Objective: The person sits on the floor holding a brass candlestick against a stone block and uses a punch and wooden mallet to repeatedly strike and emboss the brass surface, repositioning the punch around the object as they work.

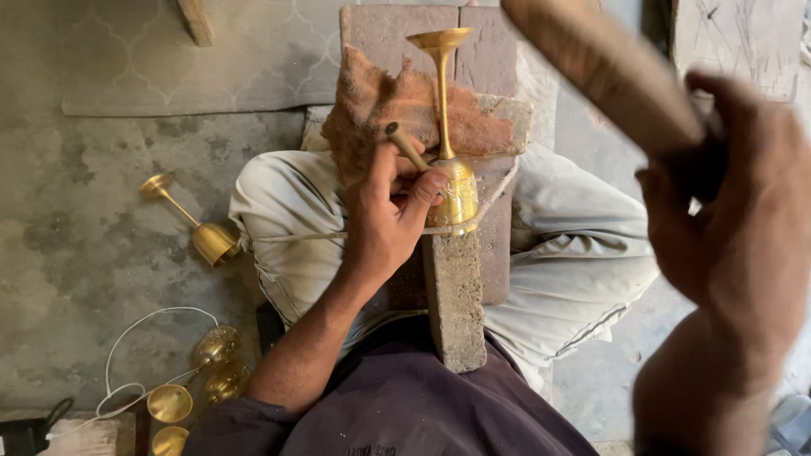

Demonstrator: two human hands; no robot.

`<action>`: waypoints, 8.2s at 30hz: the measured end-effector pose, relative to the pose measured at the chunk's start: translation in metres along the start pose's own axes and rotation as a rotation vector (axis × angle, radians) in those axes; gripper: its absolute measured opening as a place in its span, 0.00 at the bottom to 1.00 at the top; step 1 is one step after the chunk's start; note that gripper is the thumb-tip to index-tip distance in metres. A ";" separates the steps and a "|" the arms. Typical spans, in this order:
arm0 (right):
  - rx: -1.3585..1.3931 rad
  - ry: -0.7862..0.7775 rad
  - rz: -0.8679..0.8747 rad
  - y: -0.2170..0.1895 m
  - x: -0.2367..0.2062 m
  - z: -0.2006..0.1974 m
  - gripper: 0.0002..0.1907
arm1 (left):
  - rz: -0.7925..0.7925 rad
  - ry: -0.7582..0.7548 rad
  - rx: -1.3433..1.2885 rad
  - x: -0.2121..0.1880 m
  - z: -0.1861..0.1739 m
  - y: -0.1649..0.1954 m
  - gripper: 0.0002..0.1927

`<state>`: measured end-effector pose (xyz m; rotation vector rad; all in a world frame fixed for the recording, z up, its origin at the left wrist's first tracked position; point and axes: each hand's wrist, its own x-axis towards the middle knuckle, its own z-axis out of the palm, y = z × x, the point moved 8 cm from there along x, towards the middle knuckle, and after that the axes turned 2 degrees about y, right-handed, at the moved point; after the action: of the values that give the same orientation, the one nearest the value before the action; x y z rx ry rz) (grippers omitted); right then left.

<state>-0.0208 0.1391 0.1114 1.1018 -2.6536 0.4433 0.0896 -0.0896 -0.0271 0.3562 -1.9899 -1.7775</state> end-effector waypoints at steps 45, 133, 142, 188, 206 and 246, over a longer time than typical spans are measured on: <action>-0.225 -0.210 -0.450 -0.084 0.072 -0.006 0.28 | 0.165 0.182 0.234 -0.026 0.018 -0.007 0.10; -0.097 -0.106 0.040 -0.027 0.054 0.018 0.33 | 0.018 0.016 -0.011 0.013 -0.010 0.001 0.11; 0.144 -0.195 -0.160 -0.061 0.106 0.009 0.33 | 0.086 0.099 0.073 -0.001 0.003 -0.007 0.12; 0.429 -0.055 0.237 0.020 0.061 0.039 0.23 | 0.051 -0.109 0.123 0.038 -0.013 0.000 0.19; -0.343 -0.249 -0.220 -0.066 0.129 0.024 0.21 | 0.010 0.051 0.098 0.009 -0.010 0.015 0.12; -0.390 -0.157 -0.006 0.001 0.043 0.040 0.15 | 0.319 -0.392 0.240 0.047 0.001 0.015 0.15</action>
<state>-0.0549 0.0979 0.0878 1.0536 -2.7041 -0.1665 0.0493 -0.1089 -0.0050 -0.2494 -2.3767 -1.4935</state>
